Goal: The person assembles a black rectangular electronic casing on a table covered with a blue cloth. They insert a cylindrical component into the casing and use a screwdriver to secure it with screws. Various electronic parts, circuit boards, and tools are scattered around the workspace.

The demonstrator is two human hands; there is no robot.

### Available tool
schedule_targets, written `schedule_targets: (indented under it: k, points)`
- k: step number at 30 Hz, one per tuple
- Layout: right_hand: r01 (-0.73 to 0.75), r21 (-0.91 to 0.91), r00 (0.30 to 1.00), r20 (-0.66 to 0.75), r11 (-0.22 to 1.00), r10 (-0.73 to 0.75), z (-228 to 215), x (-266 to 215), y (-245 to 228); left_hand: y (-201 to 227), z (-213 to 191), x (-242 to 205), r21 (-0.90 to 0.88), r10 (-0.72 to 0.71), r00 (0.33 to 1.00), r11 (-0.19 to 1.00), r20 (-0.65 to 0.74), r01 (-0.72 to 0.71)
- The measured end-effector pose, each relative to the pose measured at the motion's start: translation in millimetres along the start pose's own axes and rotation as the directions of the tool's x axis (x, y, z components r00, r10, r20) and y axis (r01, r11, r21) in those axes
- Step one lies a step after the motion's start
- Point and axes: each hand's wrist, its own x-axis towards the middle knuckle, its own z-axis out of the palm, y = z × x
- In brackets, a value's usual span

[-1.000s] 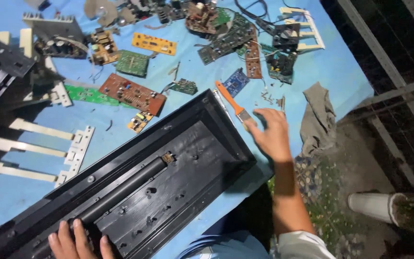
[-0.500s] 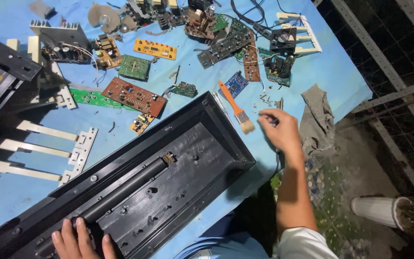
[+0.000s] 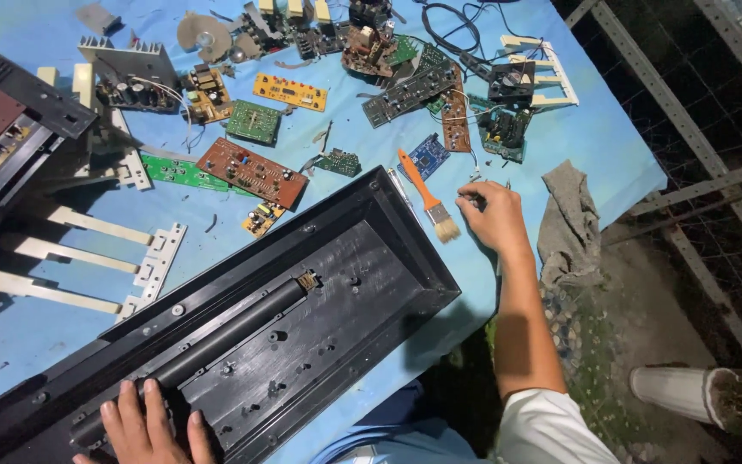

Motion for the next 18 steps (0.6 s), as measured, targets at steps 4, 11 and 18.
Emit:
schedule_targets:
  k: [4,11,18]
  points:
    - [0.025,0.029,0.999,-0.028,0.999,-0.025,-3.8,0.0,1.3,10.9,-9.9,2.8,0.059,-0.047,0.998,0.997,0.05,0.044]
    - [0.0,-0.017,1.0,-0.011,1.0,0.0,-6.0,0.5,5.9,19.1,-14.5,6.6,0.037,-0.071,0.997,0.997,0.043,0.069]
    - [0.032,-0.002,0.999,0.033,0.999,-0.032,-3.8,-12.1,4.3,35.6,-32.3,18.7,0.183,-0.019,0.999,0.983,0.033,0.013]
